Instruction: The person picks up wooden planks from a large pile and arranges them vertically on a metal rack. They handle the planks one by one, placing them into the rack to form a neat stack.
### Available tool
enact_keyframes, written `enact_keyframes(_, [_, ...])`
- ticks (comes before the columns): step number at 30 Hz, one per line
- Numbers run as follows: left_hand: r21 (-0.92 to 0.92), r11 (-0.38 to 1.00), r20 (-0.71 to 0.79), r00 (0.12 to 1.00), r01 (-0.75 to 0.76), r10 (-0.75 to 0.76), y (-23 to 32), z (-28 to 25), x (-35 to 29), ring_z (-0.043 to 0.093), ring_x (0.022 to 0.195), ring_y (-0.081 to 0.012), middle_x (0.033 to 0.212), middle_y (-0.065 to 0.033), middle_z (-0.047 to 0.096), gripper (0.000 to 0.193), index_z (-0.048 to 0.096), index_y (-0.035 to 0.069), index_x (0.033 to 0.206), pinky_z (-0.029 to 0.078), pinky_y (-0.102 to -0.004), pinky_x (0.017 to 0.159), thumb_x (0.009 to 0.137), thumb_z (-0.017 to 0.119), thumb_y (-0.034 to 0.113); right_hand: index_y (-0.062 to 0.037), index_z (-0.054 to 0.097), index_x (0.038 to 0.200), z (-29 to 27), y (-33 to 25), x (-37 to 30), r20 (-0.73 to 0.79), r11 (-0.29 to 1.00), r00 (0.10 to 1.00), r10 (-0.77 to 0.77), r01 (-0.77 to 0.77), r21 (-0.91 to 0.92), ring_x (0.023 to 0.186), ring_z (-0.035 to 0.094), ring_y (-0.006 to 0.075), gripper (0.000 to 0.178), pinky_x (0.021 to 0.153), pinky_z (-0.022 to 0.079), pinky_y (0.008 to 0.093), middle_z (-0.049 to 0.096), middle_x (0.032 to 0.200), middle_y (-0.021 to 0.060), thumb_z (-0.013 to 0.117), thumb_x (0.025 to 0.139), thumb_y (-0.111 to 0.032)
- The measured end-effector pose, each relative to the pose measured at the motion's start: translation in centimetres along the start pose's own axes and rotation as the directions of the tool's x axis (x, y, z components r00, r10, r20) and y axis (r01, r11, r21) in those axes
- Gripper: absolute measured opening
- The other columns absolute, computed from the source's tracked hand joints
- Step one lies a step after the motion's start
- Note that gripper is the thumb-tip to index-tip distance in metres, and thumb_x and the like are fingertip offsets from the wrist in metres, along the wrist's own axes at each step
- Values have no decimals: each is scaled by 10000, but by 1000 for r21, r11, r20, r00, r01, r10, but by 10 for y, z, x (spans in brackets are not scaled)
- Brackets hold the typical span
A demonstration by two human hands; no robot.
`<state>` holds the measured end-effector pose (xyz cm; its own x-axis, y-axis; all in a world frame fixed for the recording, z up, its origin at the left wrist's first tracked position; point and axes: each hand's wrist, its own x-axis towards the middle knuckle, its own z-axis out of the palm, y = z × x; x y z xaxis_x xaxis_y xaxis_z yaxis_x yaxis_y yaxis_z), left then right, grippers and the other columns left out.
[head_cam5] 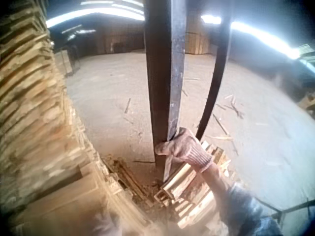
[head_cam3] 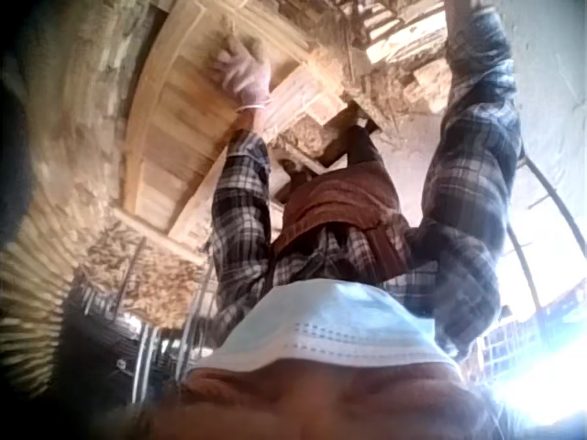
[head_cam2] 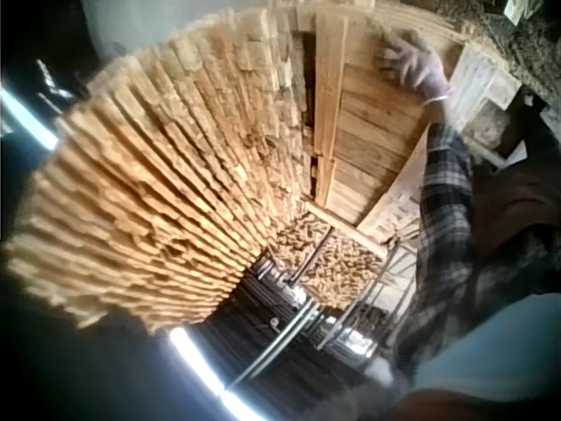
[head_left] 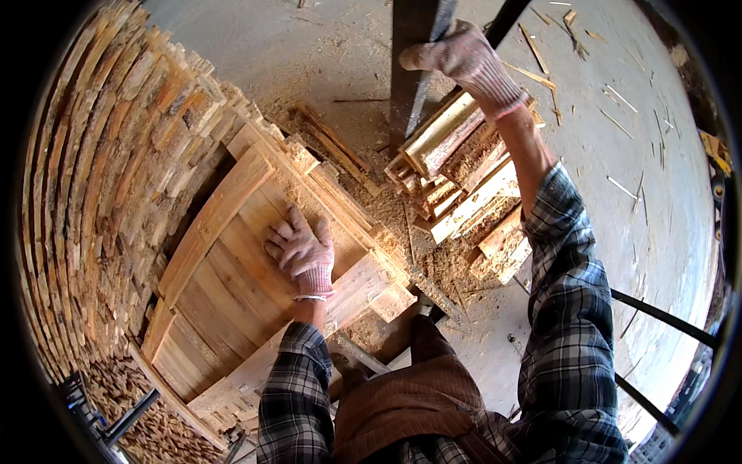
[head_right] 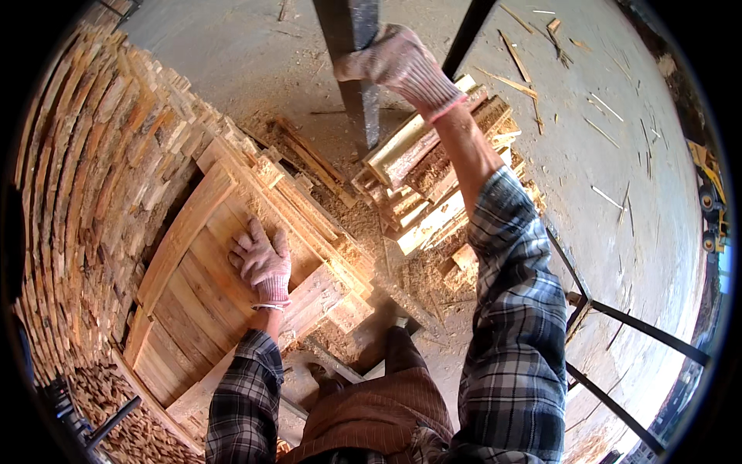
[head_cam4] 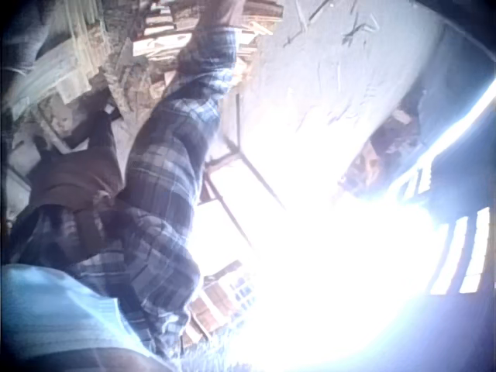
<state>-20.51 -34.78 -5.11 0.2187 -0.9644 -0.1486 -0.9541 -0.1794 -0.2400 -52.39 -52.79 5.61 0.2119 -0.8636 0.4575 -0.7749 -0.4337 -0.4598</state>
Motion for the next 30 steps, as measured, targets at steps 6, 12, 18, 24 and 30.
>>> enact_keyframes(6, [-50, 998, 42, 998, -40, 42, 2, 1, 6, 282, 1333, -502, 1462, -294, 265, 789, 197, 134, 1523, 238, -657, 1049, 933, 315, 644, -40, 664, 976, -12, 6, -59, 92, 981, 989, 112, -125, 151, 764, 630, 124, 315, 701, 526, 268, 677, 891, 45, 792, 771, -243])
enact_keyframes(12, [-29, 999, -117, 993, -33, 29, -2, 10, 4, 402, 1238, -478, 1345, -278, 393, 741, 285, 130, 1469, 324, -616, 1002, 927, 358, 630, 23, 643, 1038, -36, -61, -90, 136, 862, 946, 295, -325, 389, 807, 631, 171, 508, 769, 523, 299, 704, 941, 90, 865, 666, -241])
enact_keyframes(18, [49, 998, -192, 980, -36, 45, 8, 8, 3, 477, 1162, -438, 1269, -262, 456, 711, 316, 133, 1451, 356, -577, 984, 930, 337, 616, 27, 620, 1074, -37, -49, -127, 193, 798, 936, 295, -352, 490, 664, 636, 159, 500, 637, 559, 256, 685, 803, 113, 824, 731, -274])
enact_keyframes(24, [-148, 984, 63, 992, -104, 114, 7, -18, -3, 450, 1225, -409, 1271, -233, 507, 679, 363, 106, 1443, 373, -535, 1015, 940, 437, 556, -36, 481, 1353, -32, -53, -157, 74, 898, 983, 169, -185, 400, 880, 670, 231, 629, 713, 582, 339, 651, 1056, 193, 737, 829, -274])
enact_keyframes(30, [-965, -92, -246, 731, -244, 636, 72, -67, -153, 414, 1342, -347, 1438, -240, 424, 626, 403, -27, 1411, 383, -396, 1101, 911, 649, 257, -53, 188, 1508, -54, -15, -326, 196, 188, 426, 883, -704, 685, 1296, 442, 406, 909, 1043, 445, 486, 366, 1453, 268, 749, 808, -195])
